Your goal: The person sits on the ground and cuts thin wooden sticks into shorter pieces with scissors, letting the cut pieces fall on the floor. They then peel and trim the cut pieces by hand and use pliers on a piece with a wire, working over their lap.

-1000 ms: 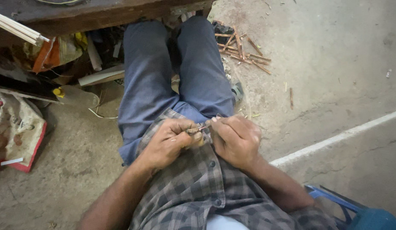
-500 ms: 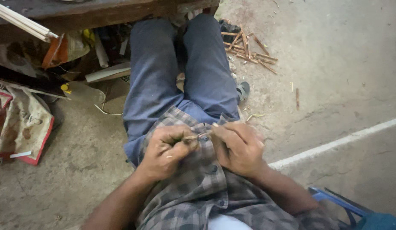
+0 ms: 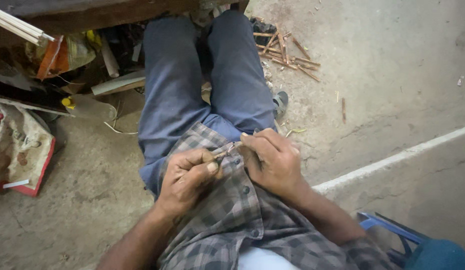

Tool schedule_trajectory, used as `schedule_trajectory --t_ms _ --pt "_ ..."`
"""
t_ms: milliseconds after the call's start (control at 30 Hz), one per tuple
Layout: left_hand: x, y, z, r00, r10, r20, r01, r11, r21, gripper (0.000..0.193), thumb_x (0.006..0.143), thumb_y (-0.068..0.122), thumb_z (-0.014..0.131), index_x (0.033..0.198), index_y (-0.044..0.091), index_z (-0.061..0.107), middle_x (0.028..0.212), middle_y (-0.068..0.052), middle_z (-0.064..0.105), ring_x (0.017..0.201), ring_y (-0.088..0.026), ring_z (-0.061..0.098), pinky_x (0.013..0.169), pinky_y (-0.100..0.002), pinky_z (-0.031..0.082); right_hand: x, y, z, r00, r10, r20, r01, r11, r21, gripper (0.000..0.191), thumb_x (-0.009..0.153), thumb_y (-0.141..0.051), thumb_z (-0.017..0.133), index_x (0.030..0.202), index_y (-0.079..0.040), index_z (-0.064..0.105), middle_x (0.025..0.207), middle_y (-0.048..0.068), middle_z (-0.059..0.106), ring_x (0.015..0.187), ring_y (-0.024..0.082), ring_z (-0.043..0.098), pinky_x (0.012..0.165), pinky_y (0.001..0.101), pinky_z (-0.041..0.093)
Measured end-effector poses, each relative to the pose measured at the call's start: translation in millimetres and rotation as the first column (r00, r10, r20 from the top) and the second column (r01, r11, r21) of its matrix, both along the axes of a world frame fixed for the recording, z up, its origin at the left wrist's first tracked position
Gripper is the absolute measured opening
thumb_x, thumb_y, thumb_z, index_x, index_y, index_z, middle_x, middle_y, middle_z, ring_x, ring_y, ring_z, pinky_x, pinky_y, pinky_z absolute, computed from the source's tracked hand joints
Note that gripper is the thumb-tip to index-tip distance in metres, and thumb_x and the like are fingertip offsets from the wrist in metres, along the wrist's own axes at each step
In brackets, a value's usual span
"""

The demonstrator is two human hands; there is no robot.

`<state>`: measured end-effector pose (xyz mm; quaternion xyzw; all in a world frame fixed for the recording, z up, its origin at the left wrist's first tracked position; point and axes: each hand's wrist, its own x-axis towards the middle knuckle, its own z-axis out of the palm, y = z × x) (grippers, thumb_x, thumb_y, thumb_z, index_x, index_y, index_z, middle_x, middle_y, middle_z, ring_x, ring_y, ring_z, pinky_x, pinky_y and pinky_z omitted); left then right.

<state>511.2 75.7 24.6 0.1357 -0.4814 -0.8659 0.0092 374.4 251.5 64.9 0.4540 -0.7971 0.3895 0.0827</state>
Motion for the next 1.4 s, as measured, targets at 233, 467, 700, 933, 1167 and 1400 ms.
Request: schedule_trajectory --t_ms 233,467,700,933,1167,1400 --pt "90 -66 56 0.601 0.695 -0.395 -0.715 0.246 -0.654 0.019 0.100 0.011 0.069 0.091 -0.005 0.069 0.078 -0.012 0.064 0.061 -0.016 0.051 0.058 -0.029 0.035 -60 17 -9 0.791 -0.304 0.531 0.300 0.949 0.096 0.006 0.094 -0.008 0.075 0.099 -0.006 0.073 0.086 0.006 0.074 0.075 0.019 0.070 0.067 0.0286 0.055" --pt "134 -130 -5 0.753 0.571 -0.328 -0.321 -0.116 -0.940 0.014 0.100 -0.003 0.086 0.104 -0.009 0.074 0.089 -0.015 0.070 0.076 -0.018 0.065 0.076 -0.027 0.051 -36 14 -7 0.953 -0.159 0.257 0.145 0.987 0.074 0.016 0.094 -0.009 0.077 0.109 -0.003 0.074 0.092 0.010 0.071 0.080 0.020 0.070 0.071 0.0303 0.054" --pt "169 -156 -80 0.565 0.791 -0.235 -0.372 -0.009 -0.928 0.009 0.105 -0.001 0.075 0.111 -0.008 0.075 0.092 -0.013 0.071 0.081 -0.016 0.067 0.076 -0.026 0.053 -29 -2 17 0.967 -0.133 0.218 0.111 0.988 0.108 0.018 0.093 -0.013 0.078 0.109 -0.004 0.076 0.089 0.011 0.070 0.079 0.023 0.068 0.070 0.0334 0.051" --pt "229 -197 -133 0.640 0.731 -0.238 -0.158 -0.177 -0.971 0.028 0.091 -0.012 0.056 0.111 -0.008 0.075 0.096 -0.014 0.073 0.086 -0.016 0.070 0.082 -0.026 0.054 -36 4 13 0.970 -0.058 0.235 0.066 0.998 -0.025 0.016 0.095 -0.014 0.075 0.107 -0.002 0.074 0.087 0.009 0.069 0.079 0.020 0.065 0.071 0.0322 0.050" --pt "236 -188 -152 0.533 0.835 -0.136 -0.339 0.063 -0.939 0.028 0.087 -0.009 0.046 0.096 -0.006 0.072 0.083 -0.011 0.071 0.076 -0.012 0.066 0.074 -0.025 0.051 -36 3 20 0.924 -0.101 0.369 0.102 0.995 0.017 0.018 0.091 -0.014 0.077 0.103 -0.001 0.075 0.077 0.008 0.065 0.066 0.018 0.059 0.059 0.0308 0.045" --pt "172 -171 -92 0.582 0.799 -0.152 -0.071 -0.137 -0.988 0.020 0.095 0.006 0.074 0.112 -0.004 0.074 0.097 -0.015 0.074 0.087 -0.018 0.068 0.084 -0.030 0.053 -35 10 21 0.972 -0.046 0.229 0.061 0.996 -0.060 0.018 0.097 -0.017 0.074 0.107 -0.003 0.073 0.087 0.006 0.068 0.078 0.013 0.065 0.068 0.0288 0.049"
